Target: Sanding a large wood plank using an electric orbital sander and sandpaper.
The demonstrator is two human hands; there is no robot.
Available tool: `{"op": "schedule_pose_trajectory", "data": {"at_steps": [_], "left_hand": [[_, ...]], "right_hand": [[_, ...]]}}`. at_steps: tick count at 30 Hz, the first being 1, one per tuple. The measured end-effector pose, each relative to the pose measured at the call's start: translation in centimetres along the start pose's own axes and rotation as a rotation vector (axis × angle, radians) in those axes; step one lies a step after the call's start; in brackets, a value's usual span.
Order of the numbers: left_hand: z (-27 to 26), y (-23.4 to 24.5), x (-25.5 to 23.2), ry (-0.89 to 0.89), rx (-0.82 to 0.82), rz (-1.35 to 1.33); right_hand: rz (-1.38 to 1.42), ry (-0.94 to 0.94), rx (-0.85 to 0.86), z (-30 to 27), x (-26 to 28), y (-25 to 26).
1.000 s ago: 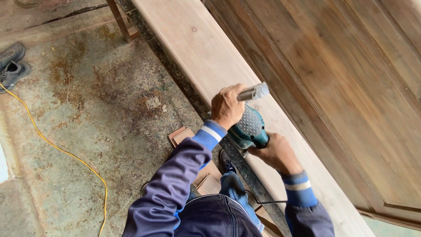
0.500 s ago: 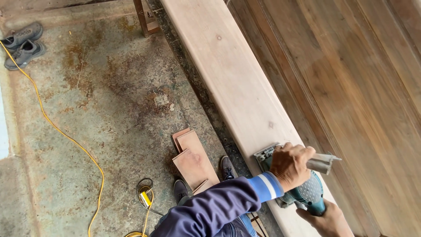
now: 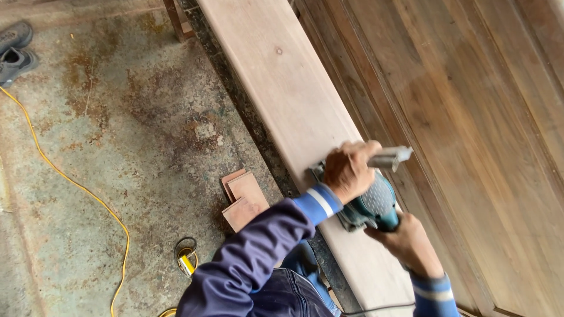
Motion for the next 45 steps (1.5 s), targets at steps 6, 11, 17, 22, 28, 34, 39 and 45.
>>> {"op": "schedule_pose_trajectory", "data": {"at_steps": [6, 11, 17, 22, 28, 34, 39, 45], "left_hand": [[6.3, 5.5, 3.0, 0.076, -0.142, 0.092], [10.8, 7.7, 4.8, 0.22, -0.147, 0.076], [14.2, 6.0, 3.8, 0.168, -0.198, 0.086], [13.9, 2.3, 1.5, 0.122, -0.183, 0.082], [9.8, -2.0, -1.6, 0.051, -0.145, 0.12], [4.6, -5.1, -4.4, -0.003, -0.09, 0.072], [0.8, -6.8, -5.4, 0.006, -0.004, 0.044], [-3.3, -7.5, -6.7, -0.025, 0.054, 0.065]], "right_hand": [[-0.007, 0.239, -0.064, 6.1, 7.6, 2.3], [0.02, 0.237, -0.097, 9.5, 11.5, 4.1], [0.018, 0.133, -0.144, 10.1, 12.0, 6.5], [0.063, 0.093, -0.138, 9.1, 8.0, 7.7], [0.047, 0.11, -0.153, 6.0, 1.7, 7.2], [0.093, -0.041, -0.128, 1.5, -4.0, 5.2], [0.132, -0.158, -0.112, -2.3, -6.4, 3.4], [0.19, -0.108, -0.179, -6.4, -7.3, 1.5]]}}
Point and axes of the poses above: each hand's wrist, its own z-axis towards the middle knuckle, its own y-axis out of the back of the hand, x = y × z, the point moved 5 cm from there along z, towards the middle knuckle, and after that the axes turned 10 degrees about y, right-handed, at the moved point
